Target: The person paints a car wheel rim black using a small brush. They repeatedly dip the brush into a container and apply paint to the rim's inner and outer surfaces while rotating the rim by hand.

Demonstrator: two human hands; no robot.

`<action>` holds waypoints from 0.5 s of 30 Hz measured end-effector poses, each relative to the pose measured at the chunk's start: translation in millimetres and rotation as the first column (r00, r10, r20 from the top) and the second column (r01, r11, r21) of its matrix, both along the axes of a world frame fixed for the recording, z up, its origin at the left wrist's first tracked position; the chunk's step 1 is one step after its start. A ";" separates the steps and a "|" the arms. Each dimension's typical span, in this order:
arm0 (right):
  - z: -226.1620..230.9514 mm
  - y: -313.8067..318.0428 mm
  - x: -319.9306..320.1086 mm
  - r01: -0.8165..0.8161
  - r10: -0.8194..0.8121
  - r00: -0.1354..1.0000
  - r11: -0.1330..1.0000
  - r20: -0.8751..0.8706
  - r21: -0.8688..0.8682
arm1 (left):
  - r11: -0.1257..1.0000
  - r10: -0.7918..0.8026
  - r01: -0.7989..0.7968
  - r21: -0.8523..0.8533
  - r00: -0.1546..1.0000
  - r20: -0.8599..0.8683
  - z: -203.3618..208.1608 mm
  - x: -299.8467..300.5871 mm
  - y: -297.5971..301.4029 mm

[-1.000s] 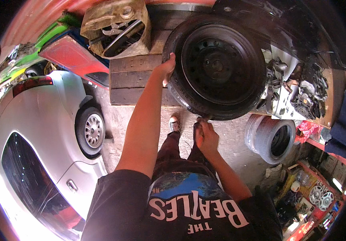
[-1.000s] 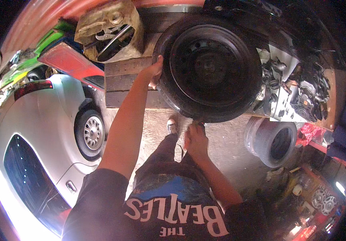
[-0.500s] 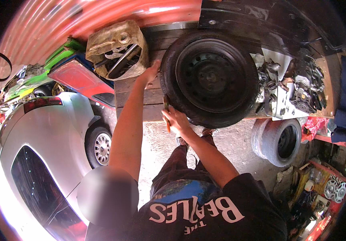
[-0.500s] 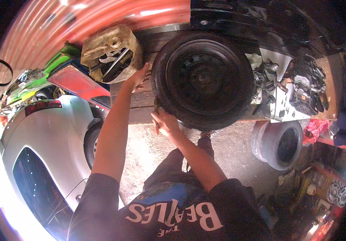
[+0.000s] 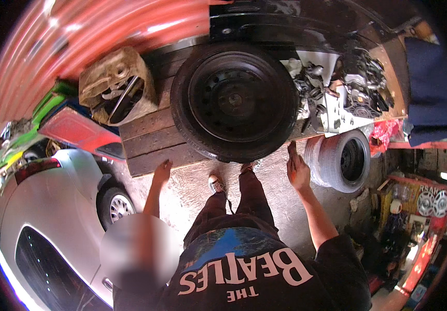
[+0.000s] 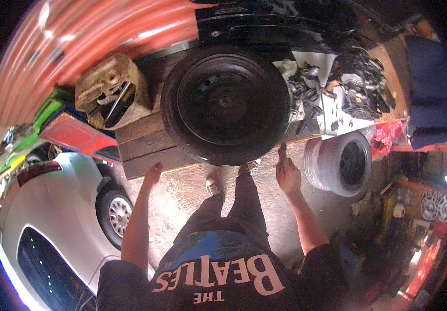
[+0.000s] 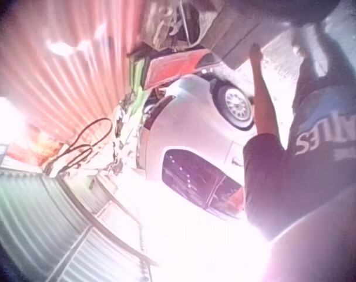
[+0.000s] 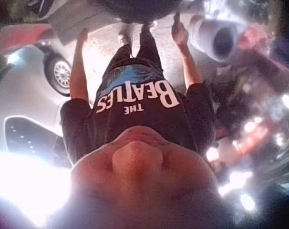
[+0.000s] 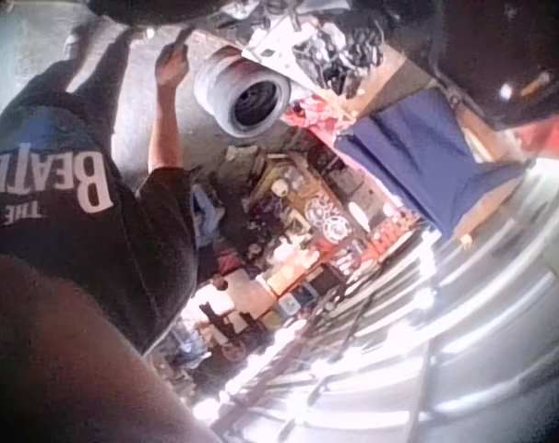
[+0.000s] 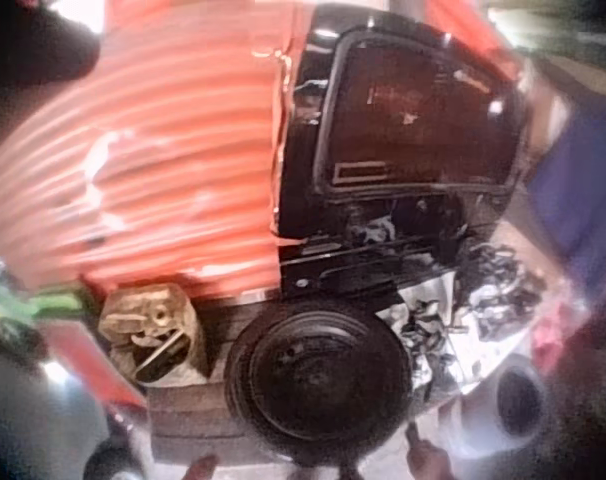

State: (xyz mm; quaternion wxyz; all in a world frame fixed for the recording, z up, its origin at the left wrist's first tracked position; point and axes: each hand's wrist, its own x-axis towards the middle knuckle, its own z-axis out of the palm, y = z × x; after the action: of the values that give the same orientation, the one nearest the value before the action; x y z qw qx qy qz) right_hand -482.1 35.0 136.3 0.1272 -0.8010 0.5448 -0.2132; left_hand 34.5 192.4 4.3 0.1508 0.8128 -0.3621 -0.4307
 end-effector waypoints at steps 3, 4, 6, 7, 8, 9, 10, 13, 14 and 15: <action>-9.7 -3.4 35.3 0.052 -0.052 0.999 0.983 -0.001 0.179 | 0.991 -0.045 0.044 -0.130 0.999 0.000 -1.5 -25.9 -7.3; -19.4 3.1 48.6 0.043 -0.033 0.998 0.974 -0.049 0.223 | 0.982 -0.029 0.015 -0.189 0.997 -0.071 7.1 -46.4 -26.0; -31.6 30.1 79.8 -0.084 0.099 0.994 0.952 -0.035 0.296 | 0.958 -0.007 -0.051 -0.282 0.980 -0.199 33.4 -79.0 -59.7; -32.5 41.2 98.9 -0.229 0.230 0.973 0.924 0.033 0.307 | 0.937 -0.047 0.004 -0.348 0.992 -0.117 44.4 -87.2 -74.8; -30.3 41.3 109.2 -0.315 0.298 0.949 0.906 0.103 0.284 | 0.941 -0.028 -0.008 -0.338 0.995 -0.099 53.0 -85.4 -84.3; -26.2 41.3 122.3 -0.404 0.370 0.913 0.878 0.172 0.256 | 0.943 -0.007 -0.020 -0.331 0.997 -0.079 61.1 -80.6 -92.7; -20.4 35.7 127.6 -0.426 0.379 0.896 0.881 0.233 0.207 | 0.945 0.014 -0.033 -0.324 0.998 -0.059 69.3 -77.3 -100.4; -36.2 8.1 79.7 -0.363 0.226 0.872 0.893 0.435 0.264 | 0.956 0.025 -0.065 -0.286 0.990 -0.141 92.1 -108.5 -102.5; -42.6 -7.0 57.2 -0.345 0.151 0.846 0.886 0.512 0.309 | 0.948 0.032 -0.087 -0.307 0.983 -0.181 96.3 -114.5 -99.6; -41.0 -22.8 38.9 -0.292 -0.038 0.819 0.832 0.573 0.473 | 0.967 0.018 -0.061 -0.247 0.985 -0.174 102.9 -119.4 -95.3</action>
State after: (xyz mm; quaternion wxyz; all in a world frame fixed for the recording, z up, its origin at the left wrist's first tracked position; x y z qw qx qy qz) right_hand -443.3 12.2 95.3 0.5158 -0.6695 0.4634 -0.2663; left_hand -85.0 97.1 107.2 0.2912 0.7545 -0.3833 -0.4462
